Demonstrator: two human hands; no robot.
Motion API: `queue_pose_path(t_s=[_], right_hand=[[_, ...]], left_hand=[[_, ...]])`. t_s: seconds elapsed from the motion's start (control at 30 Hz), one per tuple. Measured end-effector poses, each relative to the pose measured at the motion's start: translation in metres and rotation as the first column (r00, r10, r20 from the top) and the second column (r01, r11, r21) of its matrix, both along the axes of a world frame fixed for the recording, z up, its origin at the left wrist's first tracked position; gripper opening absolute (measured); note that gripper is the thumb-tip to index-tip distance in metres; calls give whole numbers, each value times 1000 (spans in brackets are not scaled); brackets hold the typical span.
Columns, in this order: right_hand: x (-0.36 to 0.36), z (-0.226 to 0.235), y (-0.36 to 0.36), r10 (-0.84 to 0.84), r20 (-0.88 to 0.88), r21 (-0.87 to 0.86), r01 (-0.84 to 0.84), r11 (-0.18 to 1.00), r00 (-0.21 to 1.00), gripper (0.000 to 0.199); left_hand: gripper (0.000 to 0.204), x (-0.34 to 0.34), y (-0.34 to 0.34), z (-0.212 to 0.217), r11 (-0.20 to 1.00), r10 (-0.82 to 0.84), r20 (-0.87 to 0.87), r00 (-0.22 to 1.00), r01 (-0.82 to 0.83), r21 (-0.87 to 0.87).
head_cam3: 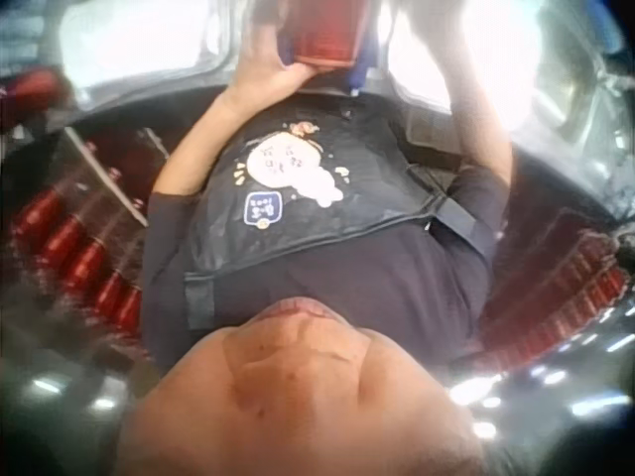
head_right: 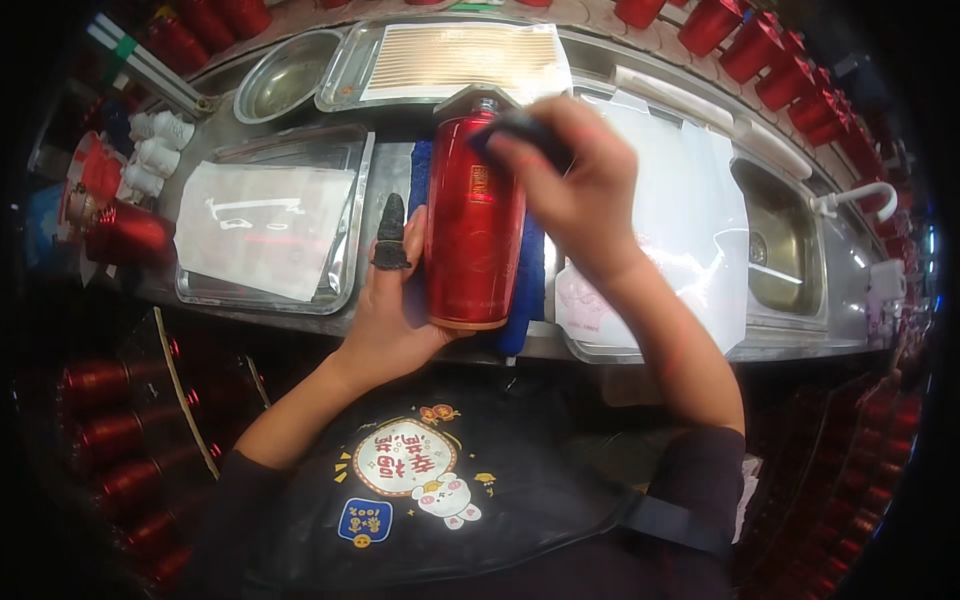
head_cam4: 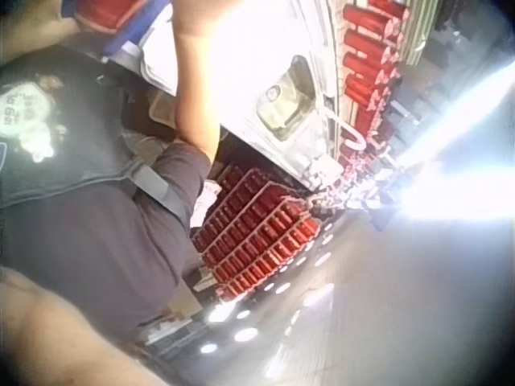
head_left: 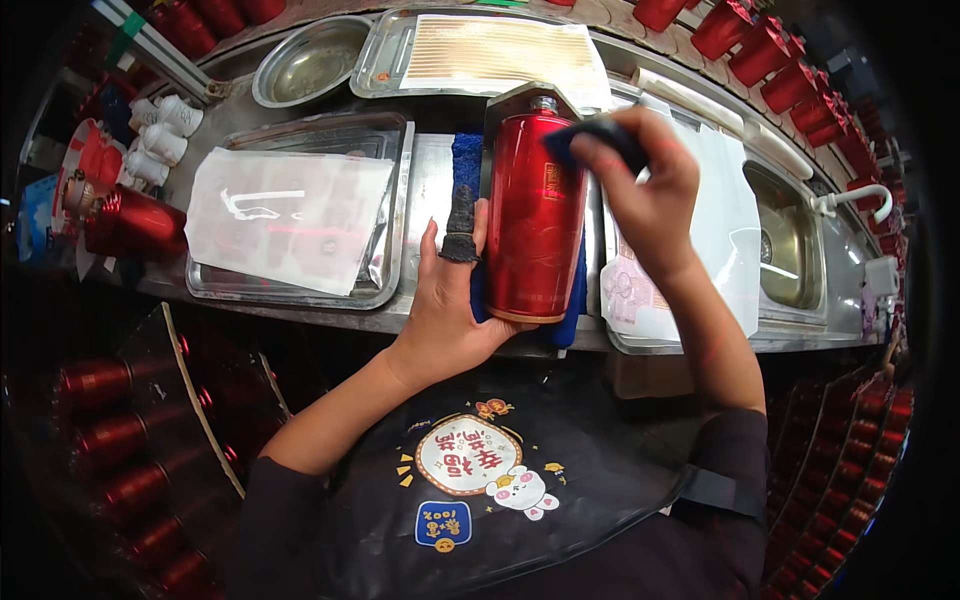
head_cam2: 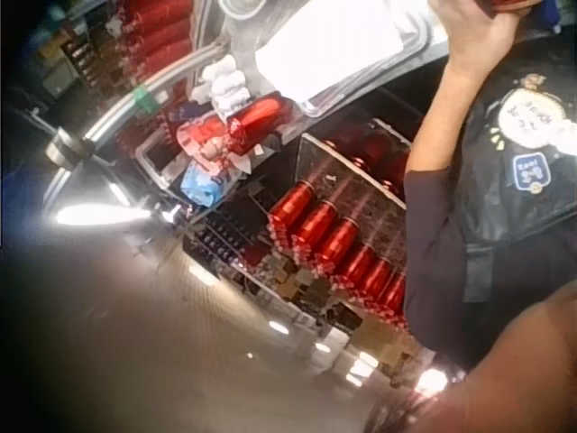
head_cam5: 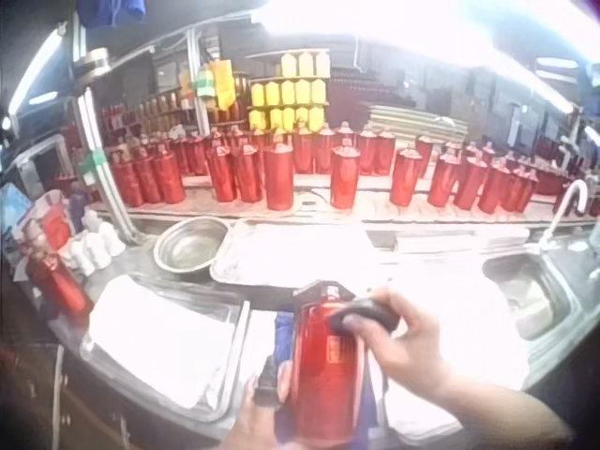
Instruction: The person applies a sticker label to a red cylindrical can, smooths it with a blue cloth, and uses a wooden stick to press the edges. They repeat this process on multiple cans, placing finished cans on a nearby tray.
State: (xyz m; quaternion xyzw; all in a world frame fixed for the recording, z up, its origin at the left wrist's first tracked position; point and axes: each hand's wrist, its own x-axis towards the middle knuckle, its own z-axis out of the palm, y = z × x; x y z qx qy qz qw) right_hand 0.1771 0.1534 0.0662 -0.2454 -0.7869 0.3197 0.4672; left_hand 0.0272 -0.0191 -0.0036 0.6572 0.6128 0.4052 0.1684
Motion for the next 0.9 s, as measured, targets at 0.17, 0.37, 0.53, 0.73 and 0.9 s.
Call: queue_pose_path(t_s=[0.17, 0.37, 0.53, 0.73, 0.9], right_hand=[[35, -29, -59, 178, 152, 682, -233, 693, 972, 21], [12, -17, 4, -75, -27, -69, 73, 995, 997, 16], [52, -47, -58, 57, 167, 573, -144, 807, 984, 21], [23, -37, -11, -65, -207, -431, -32, 902, 976, 17], [59, -63, -58, 75, 42, 502, -86, 861, 996, 22]], left_hand=[[96, -14, 6, -11, 987, -142, -155, 978, 127, -100], [96, -9, 0, 2, 990, -84, -202, 976, 58, -132], [107, 2, 8, 12, 1000, -17, -226, 974, 14, -14], [109, -11, 1, -1, 989, -126, -197, 972, 107, -106], [100, -19, 4, -9, 975, -203, -249, 947, 170, -146]])
